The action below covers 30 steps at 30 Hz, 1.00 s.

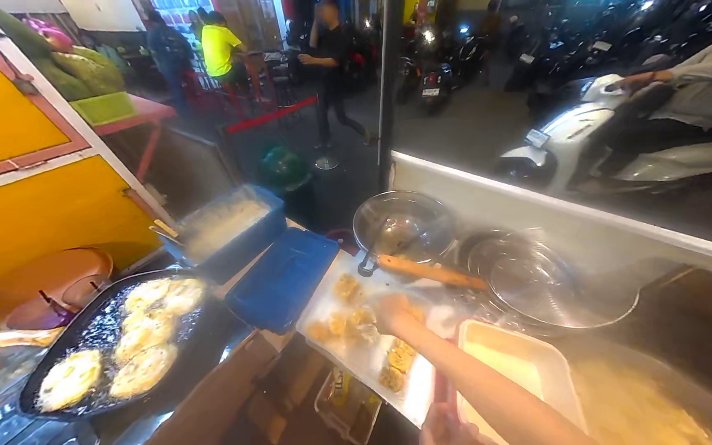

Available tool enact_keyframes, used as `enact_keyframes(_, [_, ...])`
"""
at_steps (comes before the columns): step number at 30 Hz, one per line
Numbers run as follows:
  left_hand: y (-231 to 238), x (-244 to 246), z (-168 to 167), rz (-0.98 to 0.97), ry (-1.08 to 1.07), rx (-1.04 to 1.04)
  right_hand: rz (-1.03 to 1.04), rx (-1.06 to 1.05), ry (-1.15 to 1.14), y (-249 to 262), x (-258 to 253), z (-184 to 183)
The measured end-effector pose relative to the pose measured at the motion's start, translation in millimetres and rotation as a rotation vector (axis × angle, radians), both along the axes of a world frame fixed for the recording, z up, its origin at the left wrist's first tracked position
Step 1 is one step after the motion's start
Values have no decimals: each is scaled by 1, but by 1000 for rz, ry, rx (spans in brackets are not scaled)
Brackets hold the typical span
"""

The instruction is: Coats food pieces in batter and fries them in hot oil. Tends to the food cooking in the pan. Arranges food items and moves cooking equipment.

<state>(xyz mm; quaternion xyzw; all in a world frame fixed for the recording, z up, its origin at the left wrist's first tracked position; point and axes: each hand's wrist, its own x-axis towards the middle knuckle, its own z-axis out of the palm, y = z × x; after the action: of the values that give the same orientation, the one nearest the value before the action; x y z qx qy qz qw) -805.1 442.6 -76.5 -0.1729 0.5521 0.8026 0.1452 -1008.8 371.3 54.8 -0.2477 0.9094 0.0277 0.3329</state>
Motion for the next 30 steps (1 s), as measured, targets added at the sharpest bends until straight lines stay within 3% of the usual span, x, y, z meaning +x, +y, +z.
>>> enact_keyframes(5, [1,-1,7,-5,-47,-19,41,-16,8,23,-1,16])
enact_keyframes(11, [5,-2,0,-1,-24,-8,-164,-298,-92,219,46,84])
enact_keyframes(15, [4,-4,1,-19,-38,9,-336,-112,-76,311,83,95])
enact_keyframes(23, [0,-5,9,-41,-84,-18,-370,121,-348,311,41,-5])
enact_keyframes(30, [2,-3,10,-15,-98,-20,-396,190,-319,283,32,-11])
